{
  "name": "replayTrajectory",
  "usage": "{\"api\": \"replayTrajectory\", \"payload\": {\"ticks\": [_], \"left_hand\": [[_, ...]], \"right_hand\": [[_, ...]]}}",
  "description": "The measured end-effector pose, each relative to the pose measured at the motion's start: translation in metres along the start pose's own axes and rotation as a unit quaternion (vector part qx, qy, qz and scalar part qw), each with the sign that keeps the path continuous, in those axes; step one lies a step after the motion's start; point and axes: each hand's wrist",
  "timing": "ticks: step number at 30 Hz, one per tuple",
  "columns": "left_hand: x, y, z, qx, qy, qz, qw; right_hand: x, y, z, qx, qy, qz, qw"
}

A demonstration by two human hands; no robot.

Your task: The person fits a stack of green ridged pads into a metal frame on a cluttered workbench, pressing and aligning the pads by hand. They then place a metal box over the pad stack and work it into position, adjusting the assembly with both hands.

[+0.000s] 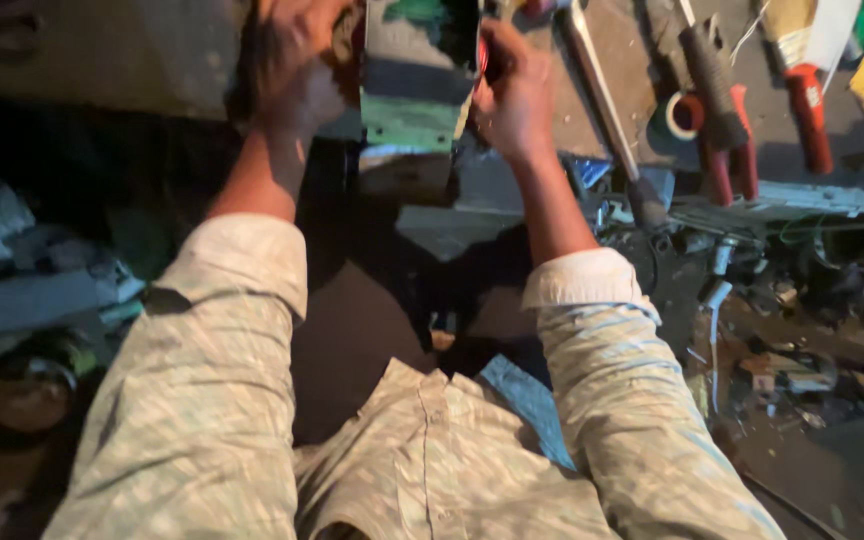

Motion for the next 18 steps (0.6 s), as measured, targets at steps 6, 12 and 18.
{"api": "replayTrajectory", "payload": {"ticks": [6, 12, 18], "left_hand": [[-0.0003, -0.0011, 0.0043, -0.031, -0.030, -0.072, 0.997], [0.0000, -0.0005, 0.0031, 0.068, -0.123, -0.164, 0.976], [0.0055, -0.0012, 0.0041, -0.006, -0.035, -0.069, 0.997]], "right_hand": [[0.0002, 0.0012, 0.0008, -0.116, -0.011, -0.037, 0.993], [0.0005, 0.0029, 0.0025, -0.151, -0.012, -0.011, 0.988], [0.0006, 0.0036, 0.0017, -0.209, -0.033, -0.026, 0.977]]}}
Point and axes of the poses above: each hand's wrist, its own x-axis towards the middle knuckle, its own z-axis out of the back of the hand, y = z × x, and after that the axes turned 7 degrees about -x, right-handed
